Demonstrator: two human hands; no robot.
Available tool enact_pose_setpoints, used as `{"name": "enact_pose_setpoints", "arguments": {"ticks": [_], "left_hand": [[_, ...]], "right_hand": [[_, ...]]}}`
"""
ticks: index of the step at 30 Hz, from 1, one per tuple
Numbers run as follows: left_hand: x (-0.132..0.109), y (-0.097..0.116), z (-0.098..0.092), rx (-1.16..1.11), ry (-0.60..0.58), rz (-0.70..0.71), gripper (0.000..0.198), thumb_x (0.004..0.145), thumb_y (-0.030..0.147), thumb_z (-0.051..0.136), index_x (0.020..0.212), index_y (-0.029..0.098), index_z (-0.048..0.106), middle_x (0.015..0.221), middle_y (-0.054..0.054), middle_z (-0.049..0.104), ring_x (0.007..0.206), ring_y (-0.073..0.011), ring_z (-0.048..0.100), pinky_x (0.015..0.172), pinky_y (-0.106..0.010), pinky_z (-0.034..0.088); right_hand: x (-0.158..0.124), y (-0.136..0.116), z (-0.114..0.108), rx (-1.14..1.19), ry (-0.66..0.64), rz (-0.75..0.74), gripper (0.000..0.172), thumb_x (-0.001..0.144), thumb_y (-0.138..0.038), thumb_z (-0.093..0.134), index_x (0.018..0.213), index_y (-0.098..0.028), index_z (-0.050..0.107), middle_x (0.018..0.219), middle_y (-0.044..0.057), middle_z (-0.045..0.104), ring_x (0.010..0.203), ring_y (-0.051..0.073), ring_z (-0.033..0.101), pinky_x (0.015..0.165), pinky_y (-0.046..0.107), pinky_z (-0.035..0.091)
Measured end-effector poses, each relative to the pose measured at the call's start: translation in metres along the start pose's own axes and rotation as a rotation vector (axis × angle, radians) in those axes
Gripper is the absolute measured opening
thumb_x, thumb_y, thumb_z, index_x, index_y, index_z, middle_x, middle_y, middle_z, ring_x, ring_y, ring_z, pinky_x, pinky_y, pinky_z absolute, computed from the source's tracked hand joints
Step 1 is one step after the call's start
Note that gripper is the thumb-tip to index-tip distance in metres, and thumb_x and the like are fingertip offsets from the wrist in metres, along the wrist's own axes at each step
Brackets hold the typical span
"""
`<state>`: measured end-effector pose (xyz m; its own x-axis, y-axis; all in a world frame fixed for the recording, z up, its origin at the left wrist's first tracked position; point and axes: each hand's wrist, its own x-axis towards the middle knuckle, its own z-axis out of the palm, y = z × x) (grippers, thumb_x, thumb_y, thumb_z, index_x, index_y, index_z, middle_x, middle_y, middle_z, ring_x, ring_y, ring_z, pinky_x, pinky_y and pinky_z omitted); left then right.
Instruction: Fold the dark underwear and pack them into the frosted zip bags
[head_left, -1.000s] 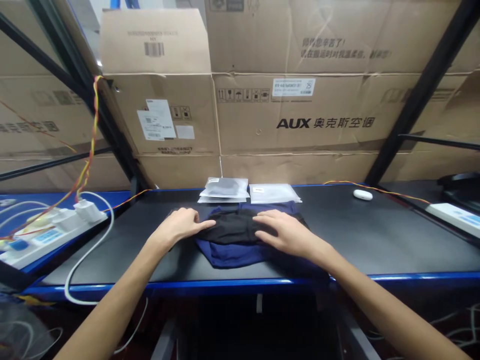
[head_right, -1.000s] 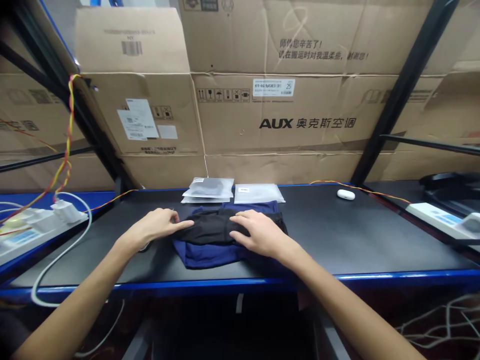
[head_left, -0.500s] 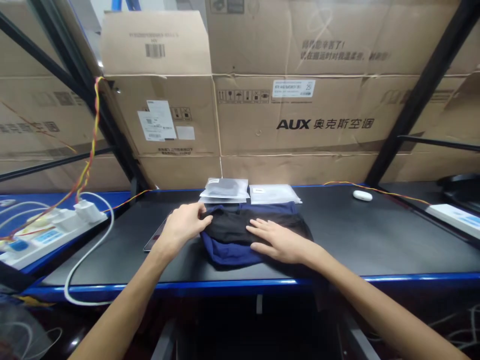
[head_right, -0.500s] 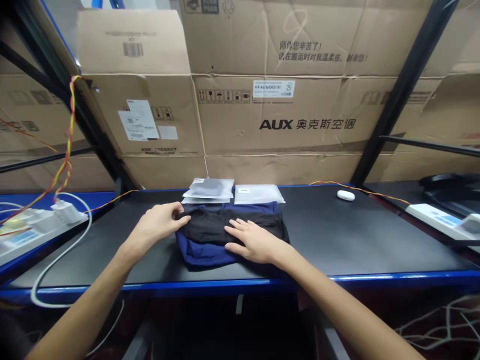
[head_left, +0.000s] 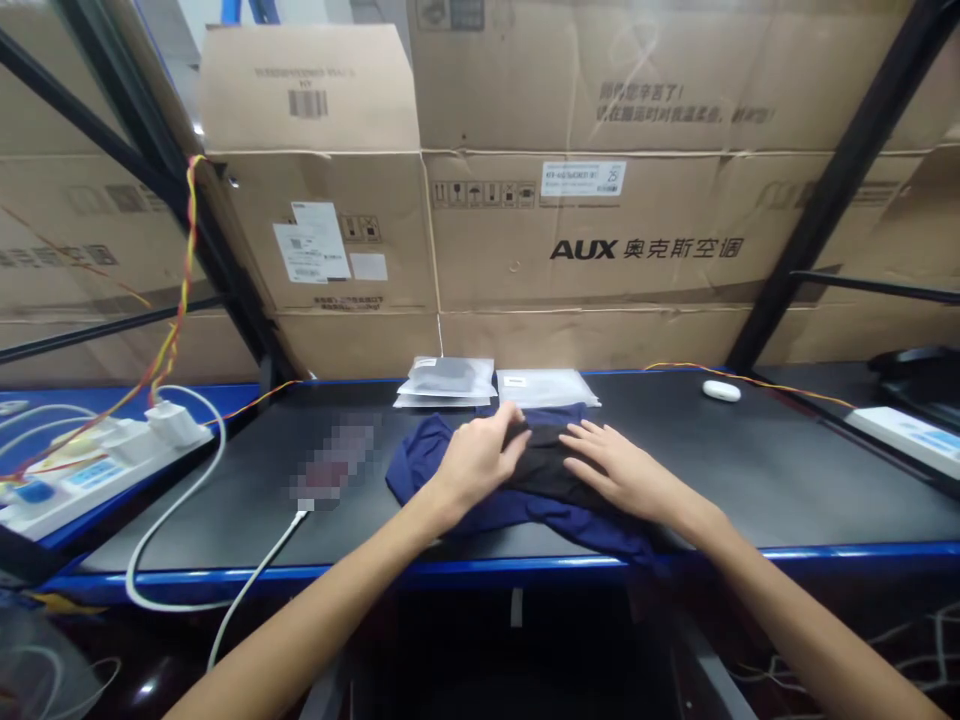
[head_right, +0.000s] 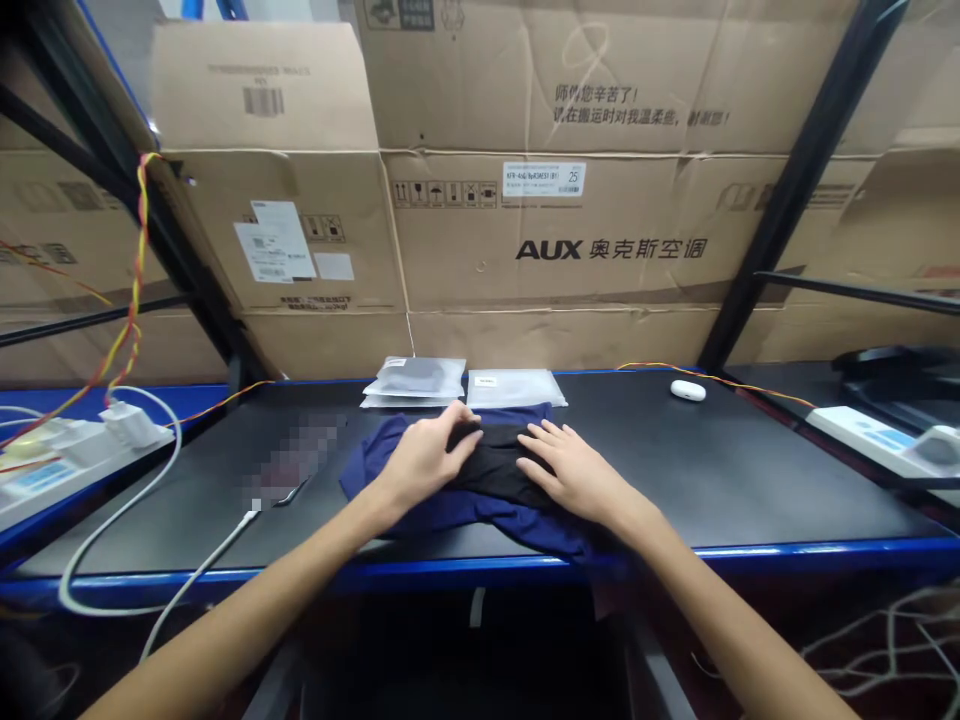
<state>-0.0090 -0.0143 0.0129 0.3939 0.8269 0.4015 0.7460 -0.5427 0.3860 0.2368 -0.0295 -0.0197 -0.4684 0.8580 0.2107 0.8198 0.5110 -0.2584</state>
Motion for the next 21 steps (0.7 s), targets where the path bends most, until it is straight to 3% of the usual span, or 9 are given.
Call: {"name": "enact_pose_setpoints", "arguments": {"ticks": [2, 5, 7, 10, 13, 17, 21], "left_hand": [[-0.003, 0.004, 0.016, 0.051, -0.126, 0.101, 0.017, 0.095, 0.031, 0.052, 0.111, 0.023, 0.055, 0.102, -0.005, 0.071, 0.095, -0.0235, 0.069, 0.083, -0.032, 0.051], [-0.007, 0.004, 0.026, 0.122, -0.24, 0.267, 0.014, 0.094, 0.028, 0.055, 0.105, 0.02, 0.057, 0.103, -0.008, 0.07, 0.101, -0.0241, 0.066, 0.099, -0.038, 0.046], [-0.01, 0.003, 0.024, 0.11, -0.257, 0.327, 0.019, 0.094, 0.033, 0.056, 0.105, 0.018, 0.059, 0.106, -0.009, 0.069, 0.107, -0.0249, 0.063, 0.107, -0.041, 0.04], [-0.013, 0.001, 0.011, 0.005, -0.258, 0.339, 0.028, 0.095, 0.043, 0.055, 0.11, 0.02, 0.06, 0.119, -0.008, 0.066, 0.113, -0.0244, 0.06, 0.105, -0.038, 0.042], [-0.014, -0.006, -0.007, -0.055, -0.17, 0.234, 0.028, 0.098, 0.044, 0.048, 0.11, 0.023, 0.062, 0.12, -0.005, 0.066, 0.108, -0.0214, 0.062, 0.097, -0.032, 0.047], [-0.018, -0.027, -0.026, 0.169, 0.045, -0.056, 0.039, 0.093, 0.056, 0.048, 0.095, 0.02, 0.063, 0.097, -0.008, 0.069, 0.095, -0.0254, 0.063, 0.086, -0.036, 0.048], [-0.026, -0.042, -0.028, 0.347, -0.109, -0.246, 0.061, 0.086, 0.075, 0.04, 0.067, 0.02, 0.058, 0.081, -0.011, 0.066, 0.085, -0.0296, 0.064, 0.075, -0.037, 0.047]], "right_hand": [[-0.001, 0.008, 0.006, -0.025, -0.003, 0.026, 0.058, 0.101, -0.051, 0.036, 0.144, -0.015, 0.05, 0.153, 0.015, 0.04, 0.146, 0.032, 0.027, 0.119, 0.057, 0.024], [-0.004, 0.015, 0.013, -0.002, -0.023, 0.024, 0.059, 0.101, -0.052, 0.034, 0.145, -0.015, 0.048, 0.154, 0.013, 0.041, 0.147, 0.028, 0.025, 0.119, 0.051, 0.026], [-0.005, 0.016, 0.013, 0.035, -0.029, 0.017, 0.06, 0.101, -0.053, 0.034, 0.145, -0.016, 0.048, 0.154, 0.012, 0.04, 0.148, 0.027, 0.024, 0.12, 0.049, 0.026], [-0.008, 0.016, 0.009, 0.104, -0.053, 0.015, 0.061, 0.1, -0.056, 0.037, 0.146, -0.018, 0.048, 0.156, 0.01, 0.037, 0.149, 0.026, 0.02, 0.121, 0.049, 0.024], [-0.013, 0.018, 0.003, 0.151, -0.044, 0.023, 0.061, 0.097, -0.058, 0.042, 0.146, -0.023, 0.047, 0.159, 0.008, 0.032, 0.149, 0.028, 0.017, 0.121, 0.051, 0.022], [-0.019, 0.02, 0.001, 0.125, -0.022, 0.049, 0.064, 0.095, -0.06, 0.046, 0.148, -0.024, 0.045, 0.16, 0.009, 0.027, 0.149, 0.03, 0.015, 0.12, 0.055, 0.02], [-0.021, 0.02, 0.003, 0.102, -0.036, 0.055, 0.064, 0.095, -0.061, 0.045, 0.147, -0.023, 0.047, 0.16, 0.01, 0.027, 0.149, 0.032, 0.015, 0.119, 0.056, 0.021]]}}
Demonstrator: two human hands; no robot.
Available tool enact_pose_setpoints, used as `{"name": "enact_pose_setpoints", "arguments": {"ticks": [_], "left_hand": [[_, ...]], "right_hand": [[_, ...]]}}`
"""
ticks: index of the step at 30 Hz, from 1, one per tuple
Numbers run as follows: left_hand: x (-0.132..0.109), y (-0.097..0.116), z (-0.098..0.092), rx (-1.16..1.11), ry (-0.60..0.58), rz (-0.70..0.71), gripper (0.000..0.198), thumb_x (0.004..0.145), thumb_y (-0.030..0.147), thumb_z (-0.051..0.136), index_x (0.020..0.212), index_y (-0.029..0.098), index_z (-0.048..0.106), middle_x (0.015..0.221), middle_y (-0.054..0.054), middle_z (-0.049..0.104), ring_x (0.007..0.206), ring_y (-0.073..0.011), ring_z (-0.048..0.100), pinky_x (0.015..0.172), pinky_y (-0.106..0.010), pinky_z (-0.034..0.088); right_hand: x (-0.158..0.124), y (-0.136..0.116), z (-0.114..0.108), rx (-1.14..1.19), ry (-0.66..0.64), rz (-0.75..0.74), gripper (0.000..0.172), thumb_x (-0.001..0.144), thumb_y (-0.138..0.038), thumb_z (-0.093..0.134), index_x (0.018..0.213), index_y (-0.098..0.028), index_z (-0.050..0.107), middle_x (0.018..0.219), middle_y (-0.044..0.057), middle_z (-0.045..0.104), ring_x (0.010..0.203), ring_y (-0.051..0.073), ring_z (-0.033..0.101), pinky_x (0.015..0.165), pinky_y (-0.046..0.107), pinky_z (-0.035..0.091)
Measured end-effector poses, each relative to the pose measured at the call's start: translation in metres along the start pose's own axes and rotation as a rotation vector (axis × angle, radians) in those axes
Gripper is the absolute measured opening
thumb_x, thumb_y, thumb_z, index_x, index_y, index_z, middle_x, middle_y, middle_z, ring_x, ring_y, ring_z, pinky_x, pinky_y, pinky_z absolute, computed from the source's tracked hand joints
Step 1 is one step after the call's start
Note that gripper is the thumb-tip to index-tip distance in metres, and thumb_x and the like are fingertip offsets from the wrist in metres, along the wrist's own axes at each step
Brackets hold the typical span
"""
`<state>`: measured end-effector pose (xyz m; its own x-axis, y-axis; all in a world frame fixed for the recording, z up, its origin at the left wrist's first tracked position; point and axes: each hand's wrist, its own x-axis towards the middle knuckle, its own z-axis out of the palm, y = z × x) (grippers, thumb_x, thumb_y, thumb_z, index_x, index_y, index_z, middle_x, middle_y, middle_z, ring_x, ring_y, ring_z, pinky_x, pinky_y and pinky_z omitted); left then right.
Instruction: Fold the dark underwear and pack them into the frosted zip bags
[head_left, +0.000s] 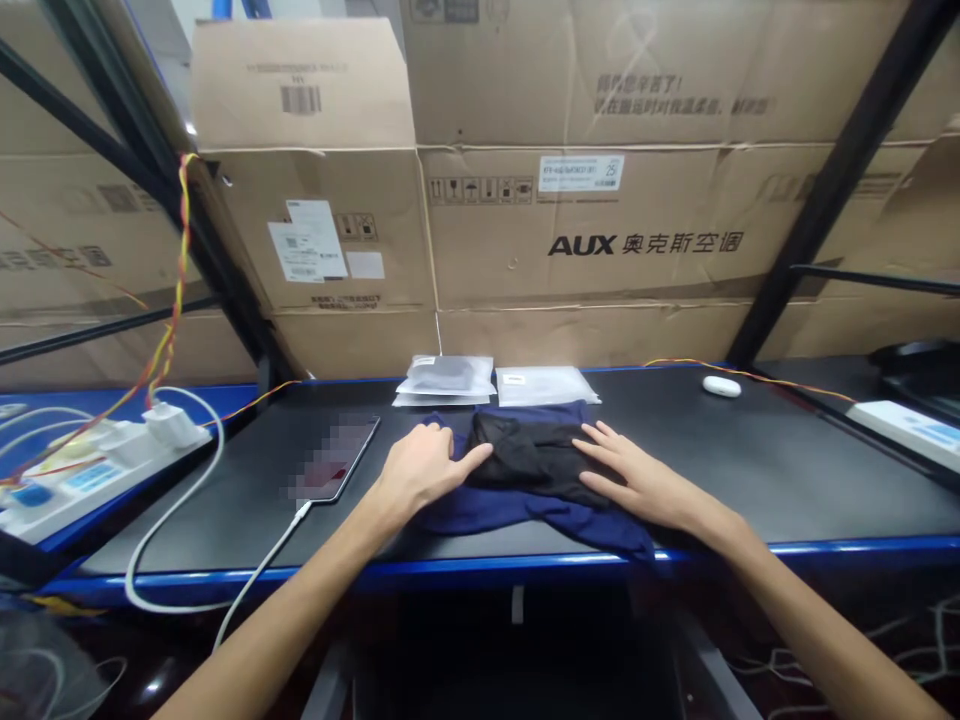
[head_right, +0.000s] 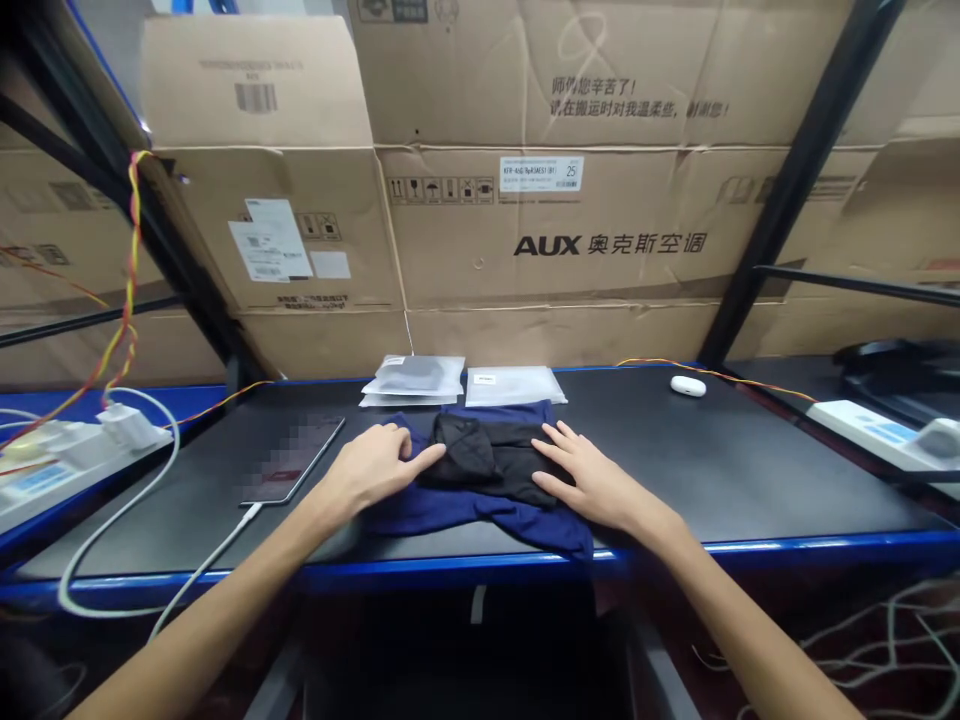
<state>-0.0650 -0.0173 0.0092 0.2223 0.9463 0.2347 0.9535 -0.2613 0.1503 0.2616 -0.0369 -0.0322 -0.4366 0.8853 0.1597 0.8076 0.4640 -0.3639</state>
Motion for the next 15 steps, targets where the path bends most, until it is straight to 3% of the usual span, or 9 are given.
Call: {"name": "enact_pose_setpoints", "arguments": {"ticks": [3, 7, 11, 15], "left_hand": [[-0.003, 0.003, 0.005, -0.029, -0.086, -0.001, 0.06, 0.085, 0.076, 0.042, 0.069, 0.02, 0.058, 0.081, -0.01, 0.067, 0.081, -0.0276, 0.065, 0.068, -0.033, 0.045], [-0.002, 0.012, 0.008, -0.122, -0.1, -0.023, 0.042, 0.083, 0.063, 0.054, 0.08, 0.021, 0.06, 0.086, -0.007, 0.07, 0.083, -0.0261, 0.065, 0.066, -0.031, 0.042], [0.003, 0.016, 0.009, -0.226, -0.04, 0.0, 0.022, 0.081, 0.042, 0.059, 0.088, 0.022, 0.06, 0.094, -0.006, 0.071, 0.091, -0.0256, 0.065, 0.072, -0.032, 0.044], [0.008, 0.025, 0.007, -0.382, 0.046, -0.035, 0.013, 0.081, 0.032, 0.058, 0.091, 0.023, 0.059, 0.087, -0.002, 0.072, 0.082, -0.0223, 0.067, 0.071, -0.031, 0.046]], "right_hand": [[0.0, -0.001, 0.001, -0.004, 0.006, -0.012, 0.062, 0.095, -0.06, 0.045, 0.145, -0.024, 0.049, 0.16, 0.01, 0.028, 0.148, 0.032, 0.016, 0.119, 0.056, 0.023], [0.001, -0.001, 0.0, -0.016, -0.01, -0.009, 0.063, 0.096, -0.061, 0.042, 0.146, -0.022, 0.047, 0.16, 0.01, 0.027, 0.149, 0.031, 0.015, 0.119, 0.055, 0.022], [0.0, -0.002, 0.0, -0.002, -0.008, -0.001, 0.064, 0.096, -0.061, 0.042, 0.147, -0.023, 0.046, 0.16, 0.009, 0.027, 0.149, 0.031, 0.014, 0.12, 0.054, 0.021], [-0.009, 0.003, -0.001, 0.068, 0.051, 0.01, 0.057, 0.099, -0.057, 0.037, 0.149, -0.028, 0.043, 0.16, 0.004, 0.029, 0.148, 0.027, 0.02, 0.12, 0.051, 0.023]]}}
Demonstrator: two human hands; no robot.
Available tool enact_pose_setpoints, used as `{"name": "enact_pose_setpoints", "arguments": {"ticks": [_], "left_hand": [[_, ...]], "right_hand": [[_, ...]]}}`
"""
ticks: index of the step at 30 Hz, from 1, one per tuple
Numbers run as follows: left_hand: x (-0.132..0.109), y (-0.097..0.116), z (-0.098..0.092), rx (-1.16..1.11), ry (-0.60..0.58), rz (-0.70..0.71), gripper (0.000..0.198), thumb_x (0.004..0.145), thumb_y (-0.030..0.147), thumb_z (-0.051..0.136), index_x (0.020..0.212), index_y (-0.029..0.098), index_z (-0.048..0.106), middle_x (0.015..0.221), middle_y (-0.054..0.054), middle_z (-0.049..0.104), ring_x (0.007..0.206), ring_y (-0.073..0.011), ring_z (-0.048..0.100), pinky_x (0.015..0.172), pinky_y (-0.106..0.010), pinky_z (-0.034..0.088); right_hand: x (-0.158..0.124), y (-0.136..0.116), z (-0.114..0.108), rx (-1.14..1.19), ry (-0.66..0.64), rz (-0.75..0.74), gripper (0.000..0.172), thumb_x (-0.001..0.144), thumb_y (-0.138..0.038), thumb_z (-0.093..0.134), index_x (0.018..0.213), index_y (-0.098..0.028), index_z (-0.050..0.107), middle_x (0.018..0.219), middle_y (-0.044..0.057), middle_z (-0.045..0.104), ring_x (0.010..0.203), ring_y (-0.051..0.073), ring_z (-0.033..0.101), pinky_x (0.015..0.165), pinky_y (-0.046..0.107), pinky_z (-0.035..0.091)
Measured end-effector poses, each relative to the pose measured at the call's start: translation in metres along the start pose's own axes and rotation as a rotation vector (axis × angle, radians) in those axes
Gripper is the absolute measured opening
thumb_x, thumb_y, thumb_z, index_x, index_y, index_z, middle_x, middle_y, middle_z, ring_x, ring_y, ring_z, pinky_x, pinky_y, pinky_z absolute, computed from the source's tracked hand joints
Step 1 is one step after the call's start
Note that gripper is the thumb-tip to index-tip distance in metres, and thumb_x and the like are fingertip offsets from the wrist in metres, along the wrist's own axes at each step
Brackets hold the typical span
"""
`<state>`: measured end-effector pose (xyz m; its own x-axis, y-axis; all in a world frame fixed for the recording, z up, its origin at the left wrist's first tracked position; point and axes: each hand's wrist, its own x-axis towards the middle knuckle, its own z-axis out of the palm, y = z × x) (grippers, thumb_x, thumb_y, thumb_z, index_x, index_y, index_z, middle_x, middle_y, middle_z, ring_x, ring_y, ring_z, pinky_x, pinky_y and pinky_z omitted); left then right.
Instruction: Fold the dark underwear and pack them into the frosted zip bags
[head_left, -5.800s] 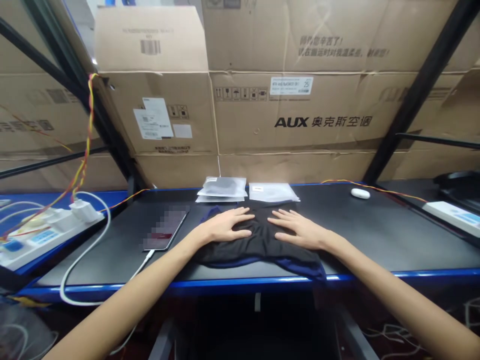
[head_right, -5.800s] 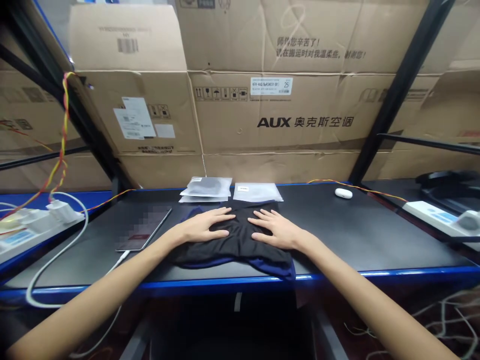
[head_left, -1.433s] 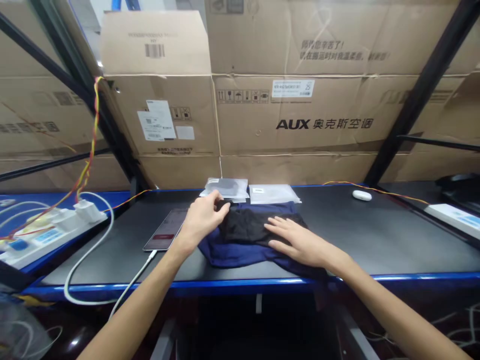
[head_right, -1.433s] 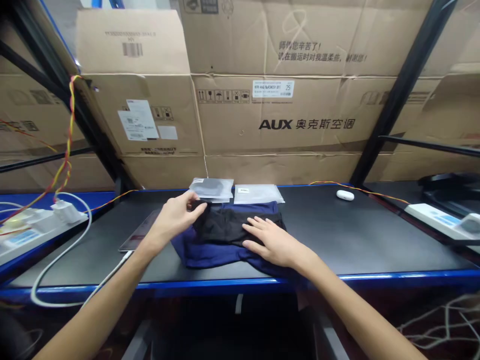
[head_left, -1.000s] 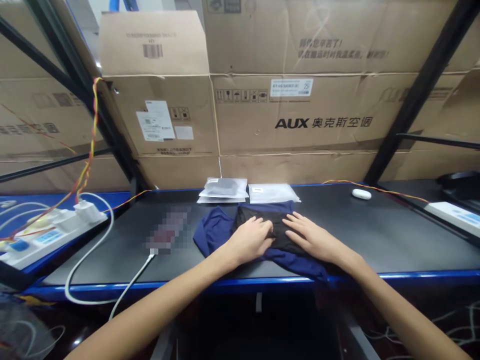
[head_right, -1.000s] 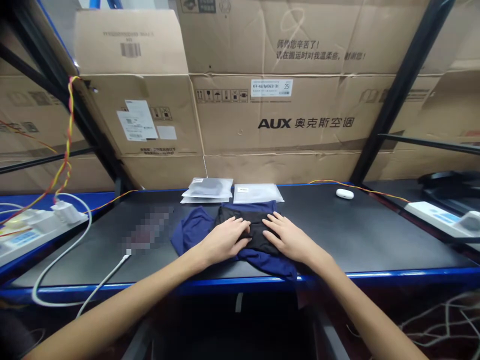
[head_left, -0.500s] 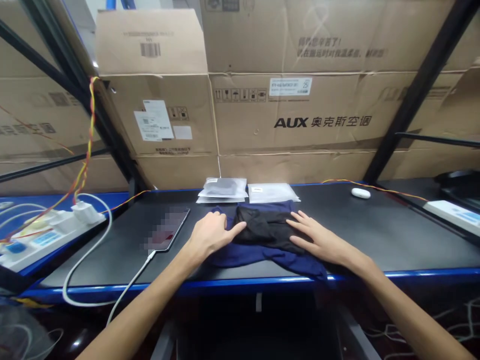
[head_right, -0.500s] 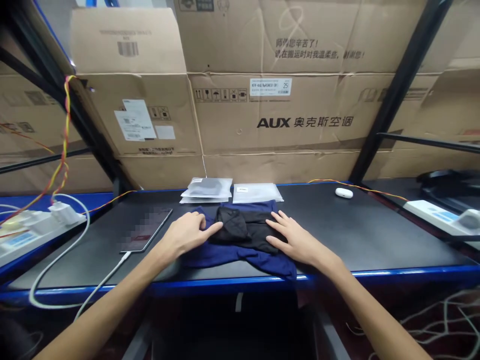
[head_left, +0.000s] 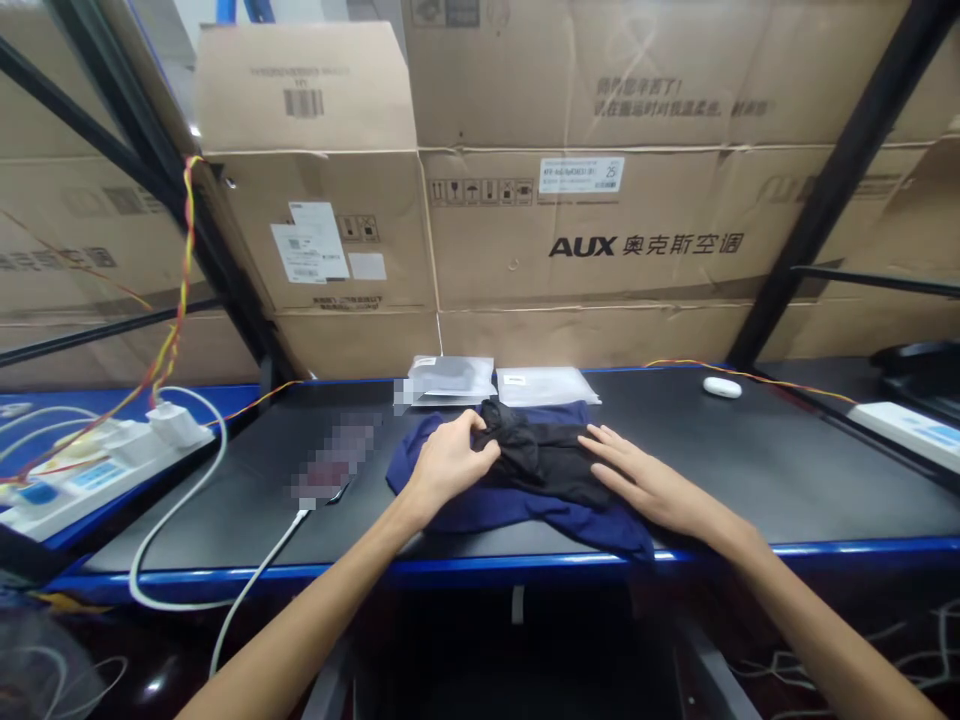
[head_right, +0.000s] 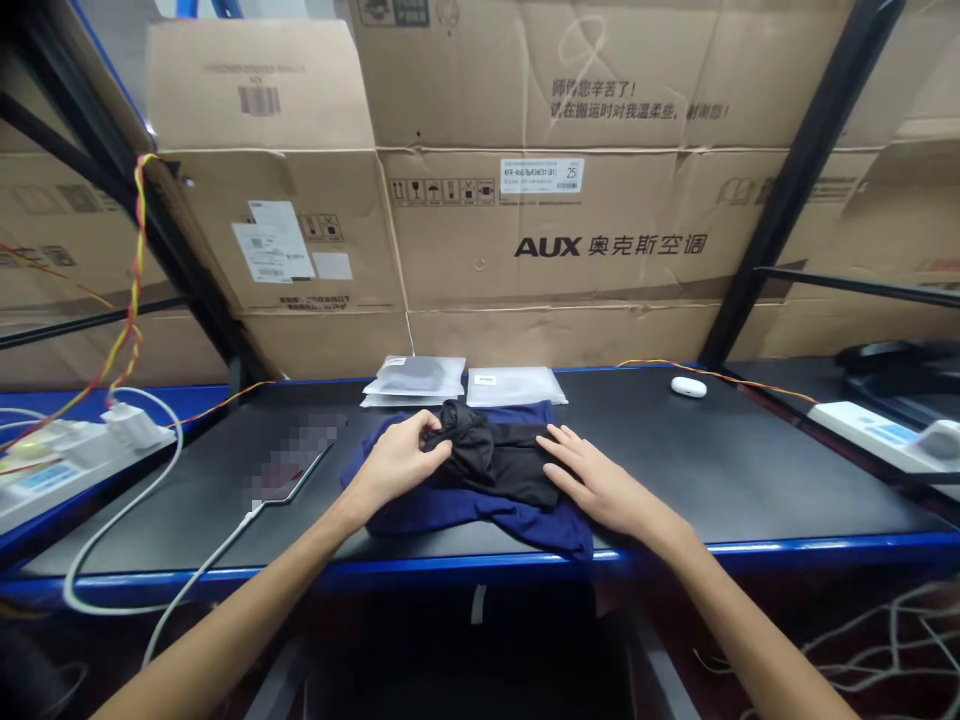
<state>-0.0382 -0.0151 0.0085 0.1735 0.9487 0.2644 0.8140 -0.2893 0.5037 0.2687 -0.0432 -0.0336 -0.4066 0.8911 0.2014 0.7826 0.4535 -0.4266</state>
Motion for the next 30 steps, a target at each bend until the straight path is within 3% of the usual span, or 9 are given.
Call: {"name": "enact_pose_setpoints", "arguments": {"ticks": [3, 6, 11, 14, 19, 23, 30], "left_hand": [[0.004, 0.015, 0.008, -0.182, 0.071, 0.075, 0.015, 0.083, 0.029, 0.058, 0.097, 0.024, 0.058, 0.092, -0.001, 0.073, 0.086, -0.0206, 0.069, 0.076, -0.03, 0.05], [0.007, 0.035, 0.024, -0.312, 0.079, 0.217, 0.023, 0.087, 0.028, 0.057, 0.109, 0.025, 0.055, 0.103, -0.002, 0.072, 0.095, -0.0198, 0.069, 0.083, -0.029, 0.052], [0.004, 0.061, 0.057, -0.142, -0.175, 0.602, 0.031, 0.09, 0.023, 0.055, 0.121, 0.024, 0.057, 0.121, -0.005, 0.067, 0.114, -0.0219, 0.062, 0.102, -0.034, 0.047], [0.0, 0.062, 0.066, 0.001, -0.254, 0.695, 0.037, 0.092, 0.025, 0.055, 0.128, 0.022, 0.056, 0.141, -0.009, 0.055, 0.132, -0.0271, 0.05, 0.113, -0.042, 0.037], [-0.005, 0.045, 0.05, 0.012, -0.358, 0.681, 0.053, 0.098, 0.048, 0.047, 0.145, 0.024, 0.044, 0.155, -0.011, 0.039, 0.144, -0.0259, 0.035, 0.118, -0.043, 0.031], [-0.001, 0.018, 0.026, 0.029, -0.403, 0.63, 0.056, 0.1, 0.052, 0.04, 0.149, 0.023, 0.039, 0.157, -0.01, 0.035, 0.147, -0.0229, 0.03, 0.121, -0.041, 0.026], [0.009, -0.039, 0.004, 0.192, -0.403, 0.461, 0.062, 0.1, 0.055, 0.037, 0.151, 0.018, 0.037, 0.158, -0.012, 0.031, 0.148, -0.0246, 0.026, 0.122, -0.041, 0.024]], "right_hand": [[-0.012, 0.013, -0.001, 0.033, 0.082, 0.054, 0.056, 0.101, -0.053, 0.033, 0.151, -0.029, 0.037, 0.158, 0.002, 0.034, 0.146, 0.025, 0.029, 0.12, 0.05, 0.025], [-0.022, 0.029, 0.001, -0.018, 0.121, 0.125, 0.055, 0.1, -0.052, 0.031, 0.148, -0.028, 0.043, 0.153, 0.004, 0.043, 0.144, 0.027, 0.034, 0.12, 0.054, 0.026], [-0.028, 0.037, 0.003, -0.117, 0.078, 0.177, 0.056, 0.098, -0.052, 0.031, 0.139, -0.023, 0.054, 0.149, 0.008, 0.049, 0.143, 0.029, 0.034, 0.119, 0.056, 0.026], [-0.027, 0.035, 0.003, -0.116, 0.08, 0.171, 0.055, 0.098, -0.052, 0.033, 0.139, -0.022, 0.055, 0.149, 0.008, 0.049, 0.143, 0.03, 0.035, 0.118, 0.057, 0.027], [-0.024, 0.03, 0.0, -0.063, 0.143, 0.171, 0.053, 0.097, -0.052, 0.034, 0.135, -0.023, 0.059, 0.144, 0.007, 0.054, 0.14, 0.03, 0.04, 0.117, 0.056, 0.029], [-0.007, 0.013, -0.009, 0.072, 0.267, 0.147, 0.05, 0.099, -0.052, 0.037, 0.134, -0.025, 0.06, 0.14, 0.004, 0.059, 0.138, 0.029, 0.043, 0.116, 0.049, 0.035], [0.036, -0.002, -0.013, 0.093, 0.08, -0.098, 0.057, 0.09, -0.059, 0.055, 0.14, -0.03, 0.055, 0.155, 0.003, 0.04, 0.146, 0.031, 0.028, 0.121, 0.051, 0.023]]}}
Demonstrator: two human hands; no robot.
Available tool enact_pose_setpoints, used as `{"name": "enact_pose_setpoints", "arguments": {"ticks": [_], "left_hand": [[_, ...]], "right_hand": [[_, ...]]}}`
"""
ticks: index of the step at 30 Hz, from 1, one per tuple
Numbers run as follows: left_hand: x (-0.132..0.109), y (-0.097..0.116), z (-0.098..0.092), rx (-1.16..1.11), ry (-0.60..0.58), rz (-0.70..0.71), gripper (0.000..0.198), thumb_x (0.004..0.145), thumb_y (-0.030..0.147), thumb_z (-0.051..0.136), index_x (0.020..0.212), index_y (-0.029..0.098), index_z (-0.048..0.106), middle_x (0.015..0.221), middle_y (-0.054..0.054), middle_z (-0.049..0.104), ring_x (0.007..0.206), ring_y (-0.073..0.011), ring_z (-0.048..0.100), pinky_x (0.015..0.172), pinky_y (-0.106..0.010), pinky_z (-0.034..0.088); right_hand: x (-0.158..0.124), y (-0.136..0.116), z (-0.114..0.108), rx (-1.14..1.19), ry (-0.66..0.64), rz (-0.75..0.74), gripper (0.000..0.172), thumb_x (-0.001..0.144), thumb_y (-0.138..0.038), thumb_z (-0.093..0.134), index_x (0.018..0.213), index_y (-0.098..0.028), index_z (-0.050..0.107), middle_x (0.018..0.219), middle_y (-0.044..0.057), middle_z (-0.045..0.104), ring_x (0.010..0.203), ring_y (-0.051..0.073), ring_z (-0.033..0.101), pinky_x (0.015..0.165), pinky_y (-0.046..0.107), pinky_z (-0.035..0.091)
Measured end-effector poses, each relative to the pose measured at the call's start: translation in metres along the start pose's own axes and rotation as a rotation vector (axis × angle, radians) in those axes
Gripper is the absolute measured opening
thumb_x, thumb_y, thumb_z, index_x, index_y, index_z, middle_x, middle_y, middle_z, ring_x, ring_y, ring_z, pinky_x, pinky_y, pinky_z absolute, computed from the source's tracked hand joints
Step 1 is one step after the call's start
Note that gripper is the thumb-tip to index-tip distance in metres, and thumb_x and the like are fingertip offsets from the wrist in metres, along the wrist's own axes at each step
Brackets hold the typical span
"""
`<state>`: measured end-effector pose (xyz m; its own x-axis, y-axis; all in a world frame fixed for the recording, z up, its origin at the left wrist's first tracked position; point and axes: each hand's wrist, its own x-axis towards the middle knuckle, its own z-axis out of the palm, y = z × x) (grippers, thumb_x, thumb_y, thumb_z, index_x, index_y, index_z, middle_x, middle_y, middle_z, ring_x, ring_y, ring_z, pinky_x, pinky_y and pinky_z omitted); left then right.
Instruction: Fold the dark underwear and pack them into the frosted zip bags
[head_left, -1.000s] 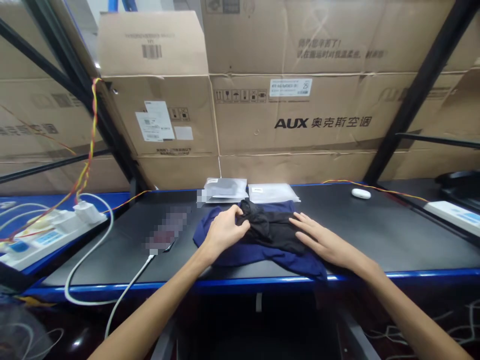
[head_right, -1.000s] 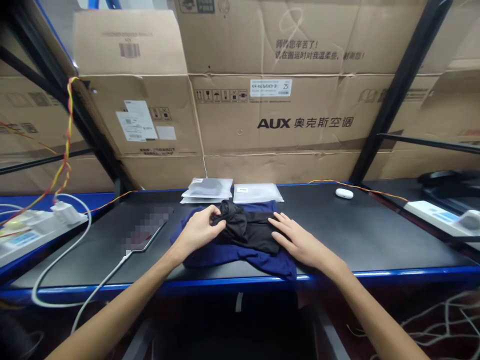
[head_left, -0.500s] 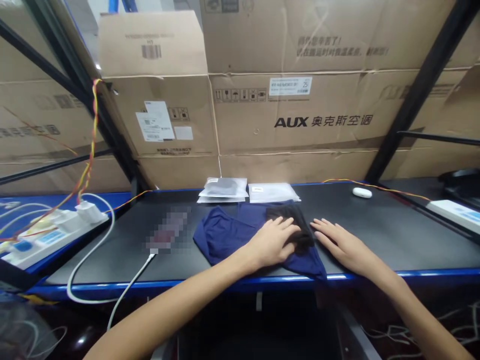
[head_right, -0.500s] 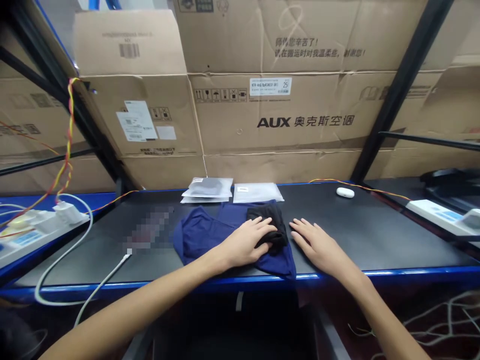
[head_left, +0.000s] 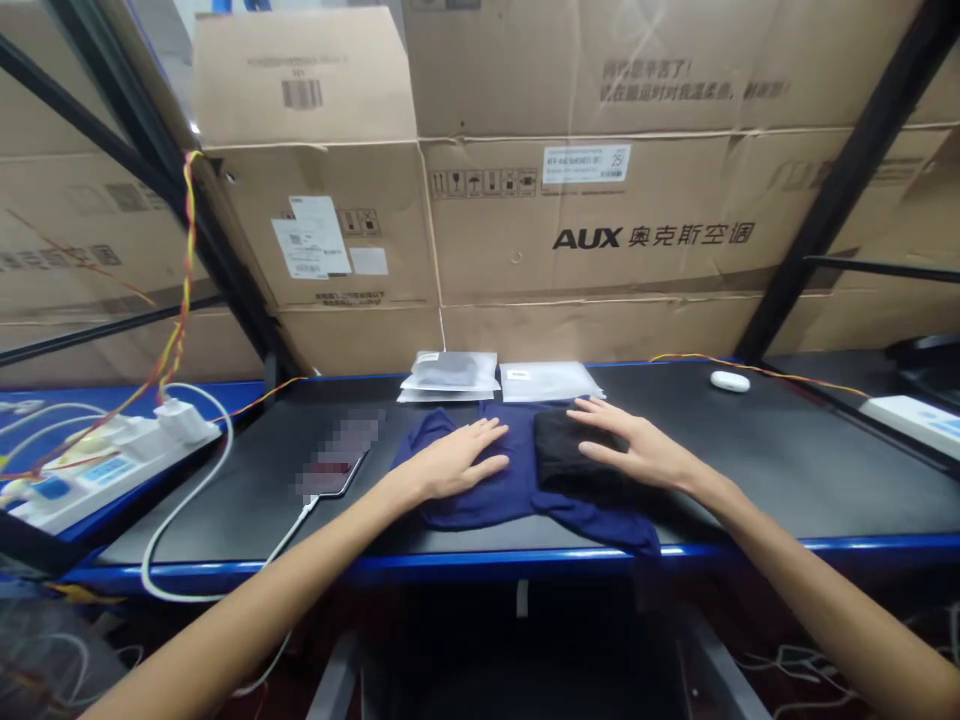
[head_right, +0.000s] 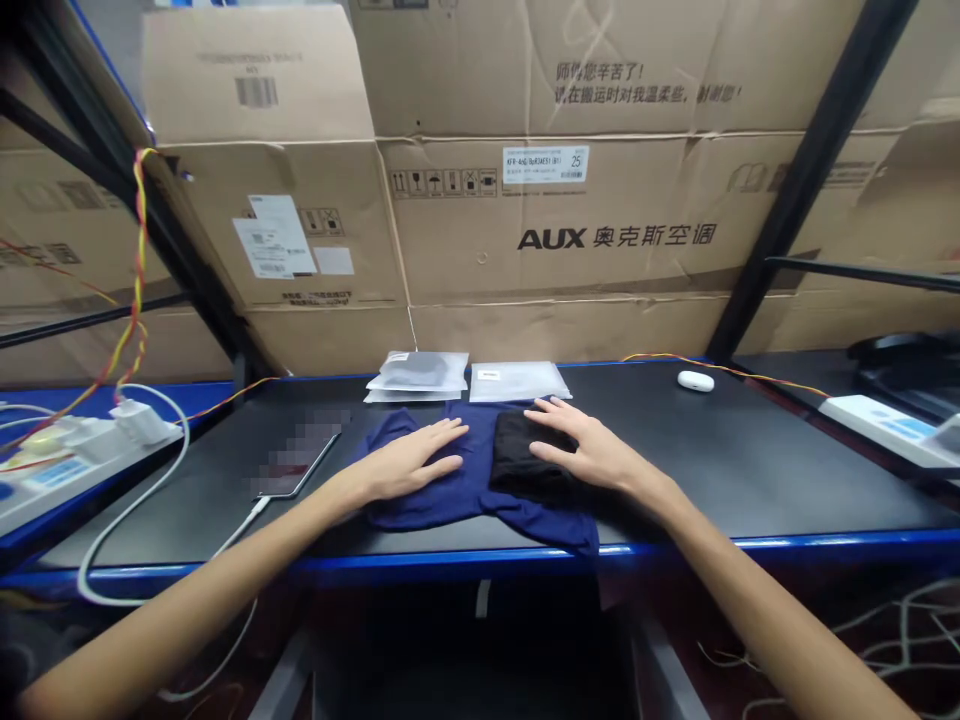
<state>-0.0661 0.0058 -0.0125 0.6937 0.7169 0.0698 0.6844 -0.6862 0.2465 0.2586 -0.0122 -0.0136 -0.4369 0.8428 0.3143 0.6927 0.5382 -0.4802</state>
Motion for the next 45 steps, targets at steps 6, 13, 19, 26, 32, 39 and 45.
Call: {"name": "enact_pose_setpoints", "arguments": {"ticks": [6, 13, 19, 26, 32, 39, 45], "left_hand": [[0.0, -0.004, 0.003, 0.092, 0.064, -0.016, 0.058, 0.101, 0.052, 0.037, 0.145, 0.015, 0.047, 0.153, -0.014, 0.04, 0.143, -0.0261, 0.038, 0.118, -0.04, 0.032], [0.058, -0.017, 0.007, 0.166, 0.141, 0.063, 0.048, 0.101, 0.044, 0.038, 0.135, 0.016, 0.057, 0.151, -0.012, 0.045, 0.136, -0.0252, 0.047, 0.113, -0.035, 0.038], [0.088, -0.019, 0.017, 0.222, 0.176, 0.099, 0.048, 0.1, 0.043, 0.04, 0.136, 0.013, 0.054, 0.143, -0.015, 0.051, 0.124, -0.0266, 0.057, 0.103, -0.036, 0.047], [0.089, -0.021, 0.016, 0.208, 0.18, 0.11, 0.046, 0.1, 0.044, 0.042, 0.133, 0.016, 0.056, 0.141, -0.013, 0.055, 0.126, -0.0262, 0.055, 0.106, -0.037, 0.045], [0.091, -0.023, 0.017, 0.202, 0.182, 0.116, 0.048, 0.099, 0.044, 0.043, 0.135, 0.013, 0.054, 0.143, -0.015, 0.053, 0.13, -0.0277, 0.052, 0.109, -0.038, 0.043], [0.089, -0.022, 0.014, 0.188, 0.297, 0.209, 0.04, 0.101, 0.04, 0.041, 0.126, 0.014, 0.058, 0.132, -0.014, 0.06, 0.122, -0.0254, 0.057, 0.105, -0.038, 0.047], [0.054, -0.008, 0.004, 0.239, 0.307, 0.272, 0.035, 0.098, 0.026, 0.042, 0.127, 0.015, 0.059, 0.132, -0.013, 0.058, 0.114, -0.024, 0.061, 0.098, -0.035, 0.051]], "right_hand": [[-0.002, 0.005, 0.009, -0.112, -0.167, -0.07, 0.055, 0.092, -0.06, 0.052, 0.141, -0.034, 0.054, 0.156, 0.002, 0.039, 0.146, 0.031, 0.03, 0.12, 0.052, 0.024], [-0.005, 0.003, 0.011, -0.165, -0.173, -0.083, 0.055, 0.095, -0.058, 0.048, 0.143, -0.031, 0.051, 0.156, 0.005, 0.039, 0.146, 0.03, 0.029, 0.12, 0.051, 0.024], [-0.006, 0.003, 0.012, -0.132, -0.163, -0.076, 0.054, 0.095, -0.058, 0.048, 0.143, -0.032, 0.051, 0.156, 0.004, 0.039, 0.146, 0.03, 0.028, 0.12, 0.052, 0.024], [-0.006, 0.001, 0.011, -0.142, -0.173, -0.072, 0.056, 0.095, -0.059, 0.046, 0.143, -0.031, 0.051, 0.156, 0.005, 0.039, 0.146, 0.03, 0.029, 0.12, 0.052, 0.024], [-0.006, 0.0, 0.011, -0.127, -0.165, -0.061, 0.056, 0.094, -0.06, 0.048, 0.143, -0.032, 0.052, 0.156, 0.004, 0.039, 0.146, 0.03, 0.029, 0.12, 0.052, 0.023], [-0.005, 0.002, 0.006, -0.115, -0.222, -0.04, 0.06, 0.093, -0.063, 0.048, 0.145, -0.033, 0.048, 0.159, 0.003, 0.033, 0.148, 0.029, 0.023, 0.121, 0.051, 0.02], [-0.004, 0.003, -0.005, -0.046, -0.378, 0.019, 0.085, 0.077, -0.066, 0.068, 0.15, -0.038, 0.036, 0.164, 0.001, 0.016, 0.15, 0.035, 0.011, 0.12, 0.056, 0.018]]}}
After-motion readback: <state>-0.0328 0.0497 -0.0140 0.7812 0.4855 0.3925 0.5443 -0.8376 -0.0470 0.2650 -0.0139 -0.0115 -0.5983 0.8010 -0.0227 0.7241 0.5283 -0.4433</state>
